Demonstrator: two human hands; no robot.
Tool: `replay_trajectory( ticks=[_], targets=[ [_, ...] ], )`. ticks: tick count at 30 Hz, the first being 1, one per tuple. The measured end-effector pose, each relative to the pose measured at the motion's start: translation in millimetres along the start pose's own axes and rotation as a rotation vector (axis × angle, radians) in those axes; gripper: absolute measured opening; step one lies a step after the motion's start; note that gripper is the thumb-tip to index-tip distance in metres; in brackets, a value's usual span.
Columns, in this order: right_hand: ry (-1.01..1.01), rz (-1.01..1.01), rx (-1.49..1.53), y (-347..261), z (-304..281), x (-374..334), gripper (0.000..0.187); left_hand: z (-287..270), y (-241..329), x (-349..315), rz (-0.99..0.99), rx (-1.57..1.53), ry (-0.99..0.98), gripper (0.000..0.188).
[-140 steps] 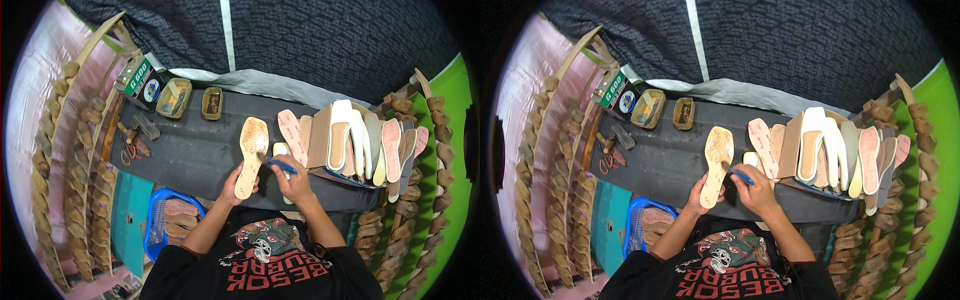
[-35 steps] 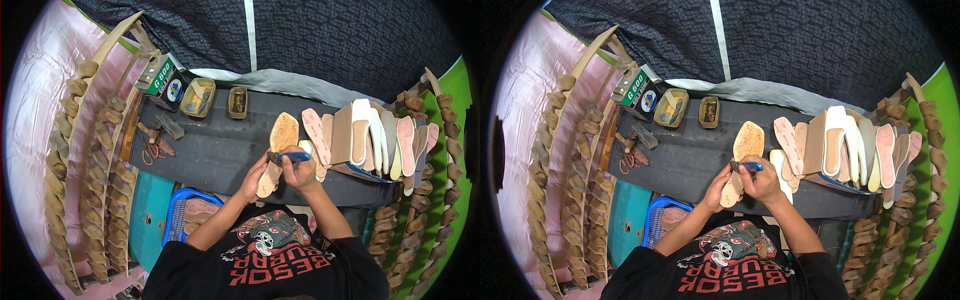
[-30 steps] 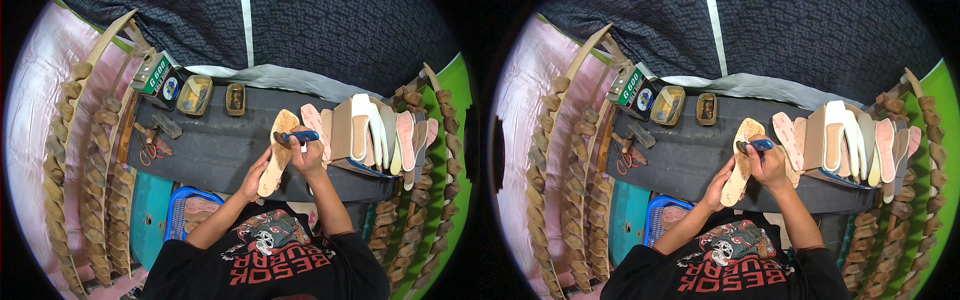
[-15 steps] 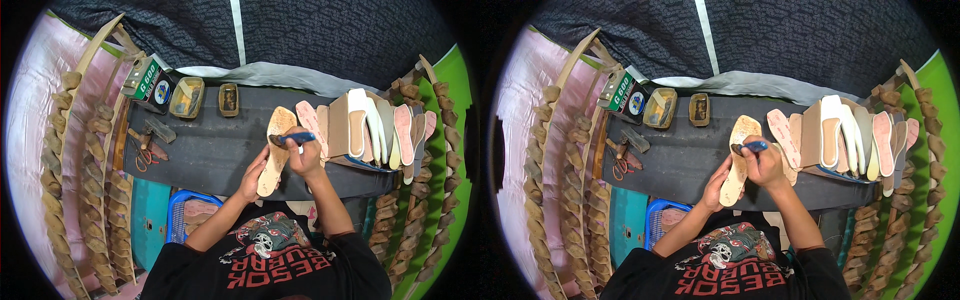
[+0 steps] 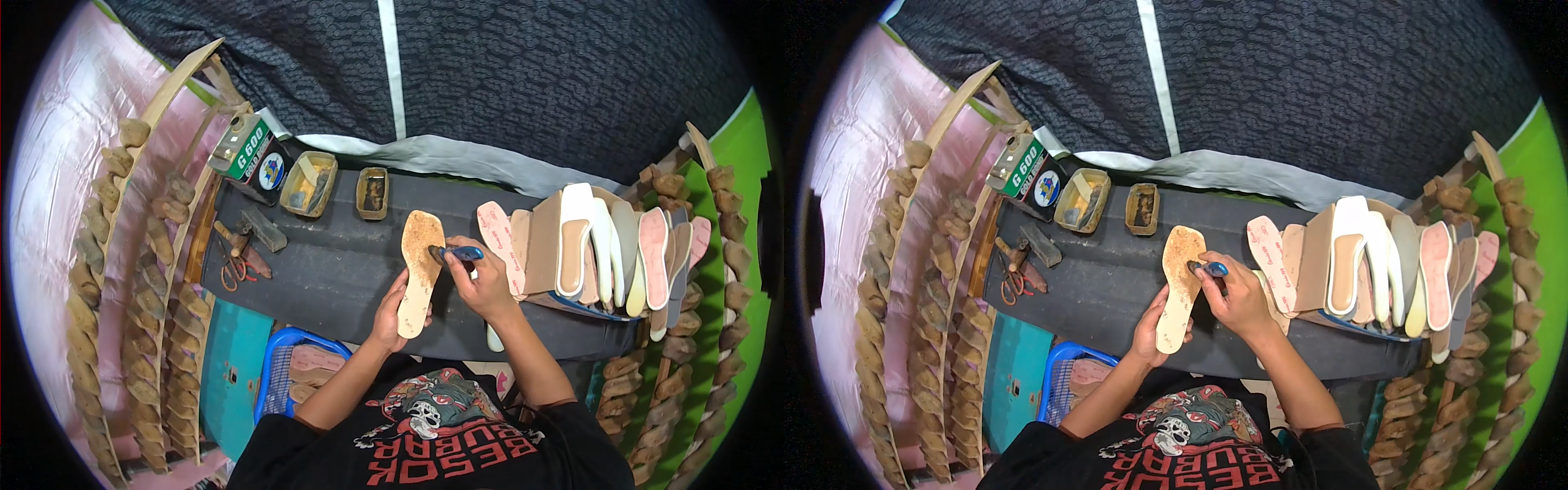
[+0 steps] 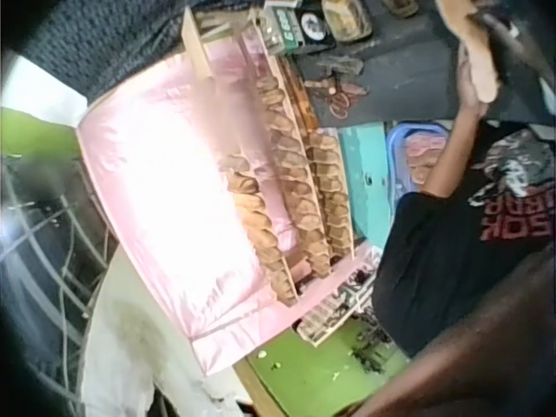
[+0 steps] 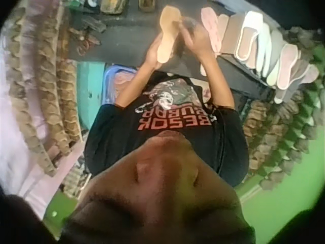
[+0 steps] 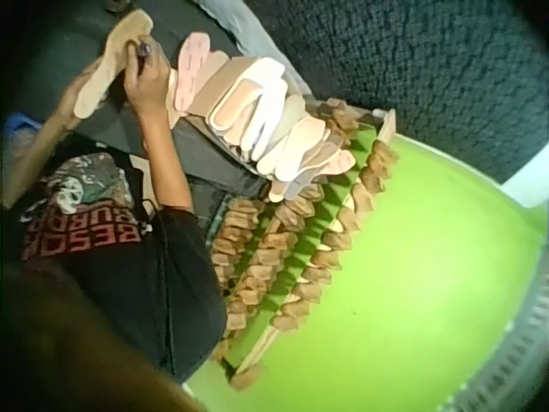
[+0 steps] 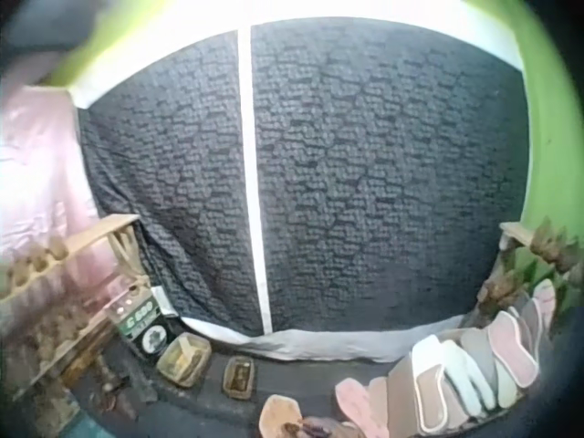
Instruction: The person is applying glue to shoe soles using a small brush.
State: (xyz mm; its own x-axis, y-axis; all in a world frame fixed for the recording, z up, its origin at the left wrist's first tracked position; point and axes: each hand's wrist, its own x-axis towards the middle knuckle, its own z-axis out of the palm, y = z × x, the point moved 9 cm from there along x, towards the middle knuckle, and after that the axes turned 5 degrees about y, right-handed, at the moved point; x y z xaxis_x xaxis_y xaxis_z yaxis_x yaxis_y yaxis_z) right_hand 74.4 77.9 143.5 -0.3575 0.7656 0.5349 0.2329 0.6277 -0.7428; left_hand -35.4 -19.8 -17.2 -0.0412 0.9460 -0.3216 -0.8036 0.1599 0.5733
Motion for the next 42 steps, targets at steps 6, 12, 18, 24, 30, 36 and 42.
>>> replay_trajectory(
  ticks=[6,12,18,24,30,36,42],
  targets=[
    [-0.023,0.114,0.139,32.2,35.9,10.2,0.013,-42.1,-16.0,-10.8,-0.023,-0.15,0.227,0.051],
    [-0.05,0.215,0.12,67.4,95.4,31.8,0.015,-87.4,-7.4,-17.1,-0.099,-0.15,0.214,0.053],
    [0.097,0.341,0.185,104.6,141.6,65.1,0.022,-107.0,4.6,-11.2,-0.197,-0.139,0.084,0.058],
    [-0.008,0.377,0.014,126.7,183.4,84.5,0.023,-122.0,18.0,-0.2,-0.198,-0.157,0.103,0.059],
    [-0.052,0.36,-0.067,128.2,196.2,81.4,0.023,-130.3,25.4,5.1,-0.223,-0.111,0.135,0.059],
    [0.048,0.383,0.044,135.0,181.9,82.8,0.021,-121.8,39.2,8.4,-0.165,-0.162,0.126,0.06],
    [0.17,0.299,0.365,109.9,141.1,81.6,0.018,-98.8,59.6,18.8,-0.073,-0.179,0.119,0.059]
  ],
)
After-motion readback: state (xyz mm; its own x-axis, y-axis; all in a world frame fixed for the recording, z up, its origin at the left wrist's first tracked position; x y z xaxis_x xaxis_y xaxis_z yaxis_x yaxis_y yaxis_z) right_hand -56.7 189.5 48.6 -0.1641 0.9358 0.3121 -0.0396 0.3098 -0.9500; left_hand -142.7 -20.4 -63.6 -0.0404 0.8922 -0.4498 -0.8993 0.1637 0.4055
